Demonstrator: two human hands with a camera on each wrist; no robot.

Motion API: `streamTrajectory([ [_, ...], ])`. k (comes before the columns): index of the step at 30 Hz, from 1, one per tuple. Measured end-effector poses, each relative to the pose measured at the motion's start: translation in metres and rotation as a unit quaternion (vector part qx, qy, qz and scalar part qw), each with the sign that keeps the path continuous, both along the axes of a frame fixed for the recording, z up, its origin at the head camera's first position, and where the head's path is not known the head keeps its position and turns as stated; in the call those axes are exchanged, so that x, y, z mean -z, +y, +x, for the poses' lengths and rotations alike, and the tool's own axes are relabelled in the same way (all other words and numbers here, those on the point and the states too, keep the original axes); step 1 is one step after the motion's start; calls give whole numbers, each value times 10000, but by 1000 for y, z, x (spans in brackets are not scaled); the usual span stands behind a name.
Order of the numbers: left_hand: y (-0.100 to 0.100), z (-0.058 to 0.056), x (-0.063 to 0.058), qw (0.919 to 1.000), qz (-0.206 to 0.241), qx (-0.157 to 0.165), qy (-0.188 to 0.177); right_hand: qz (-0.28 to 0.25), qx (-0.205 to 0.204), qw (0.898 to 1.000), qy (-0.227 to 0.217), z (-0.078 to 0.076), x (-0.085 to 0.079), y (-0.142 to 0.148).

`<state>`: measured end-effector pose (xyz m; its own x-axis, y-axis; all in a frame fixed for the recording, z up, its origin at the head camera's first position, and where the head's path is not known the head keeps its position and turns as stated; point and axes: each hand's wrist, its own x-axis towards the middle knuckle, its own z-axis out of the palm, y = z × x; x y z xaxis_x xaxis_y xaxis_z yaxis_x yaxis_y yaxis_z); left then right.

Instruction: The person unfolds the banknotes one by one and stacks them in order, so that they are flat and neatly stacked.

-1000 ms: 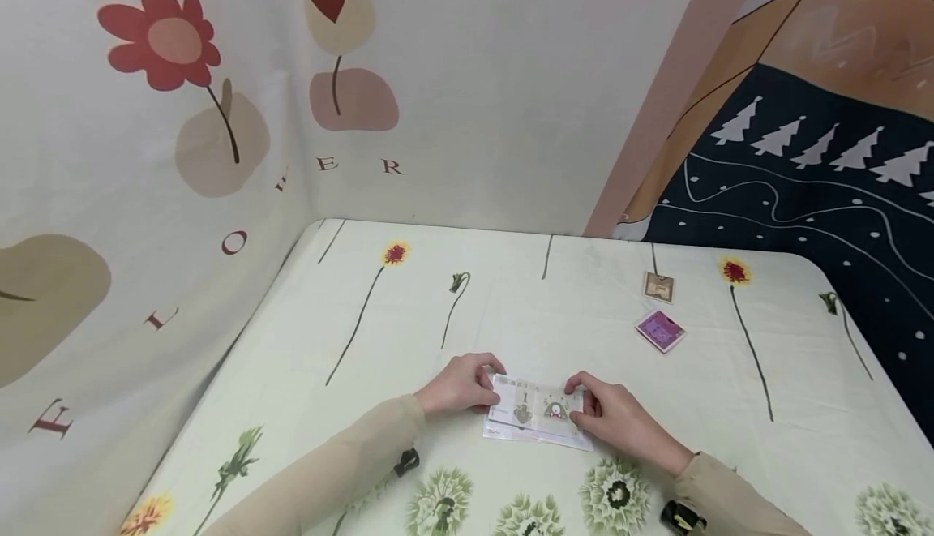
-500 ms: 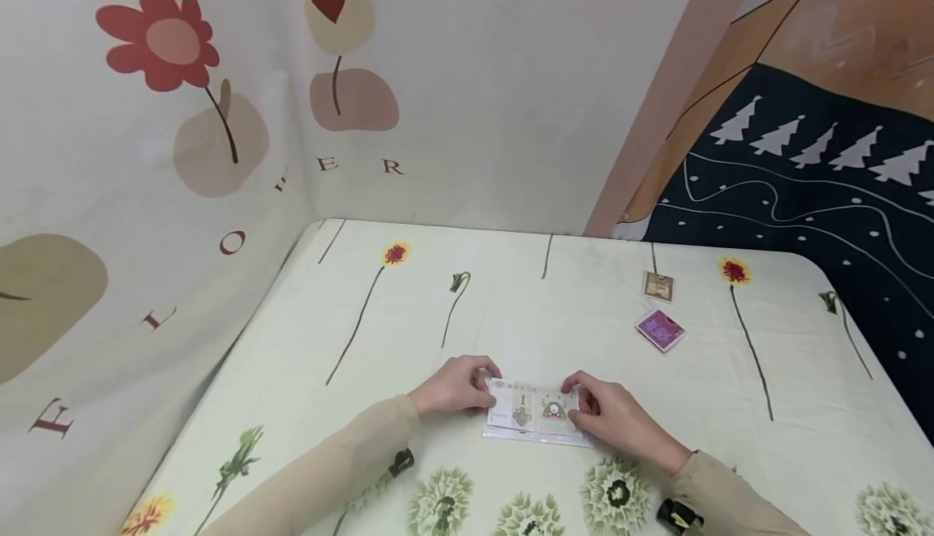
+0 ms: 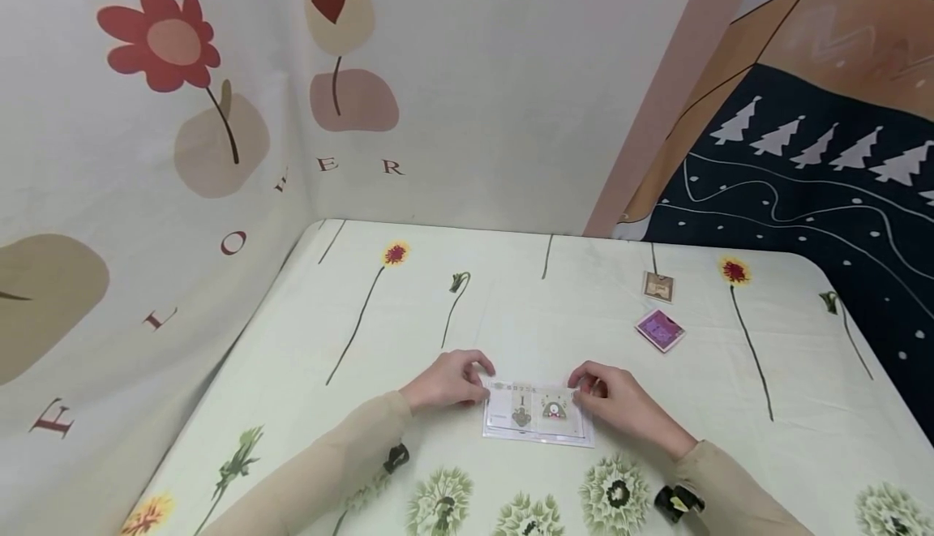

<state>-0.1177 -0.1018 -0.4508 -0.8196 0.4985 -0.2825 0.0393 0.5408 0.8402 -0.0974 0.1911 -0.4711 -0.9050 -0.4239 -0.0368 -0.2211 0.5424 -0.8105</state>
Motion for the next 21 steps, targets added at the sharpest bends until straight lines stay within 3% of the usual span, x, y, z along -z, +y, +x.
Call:
streamTrajectory([
  [6,2,0,0,9999,9,124,-98,-47,246,9997,58,-8,-2,6],
  [15,1,-4,2,10000,23,32,-19,64,613,9981,-1,-19,-5,22],
  [21,5,-8,0,9999,138,-77,-53,111,826,9964,183,-26,-6,34],
])
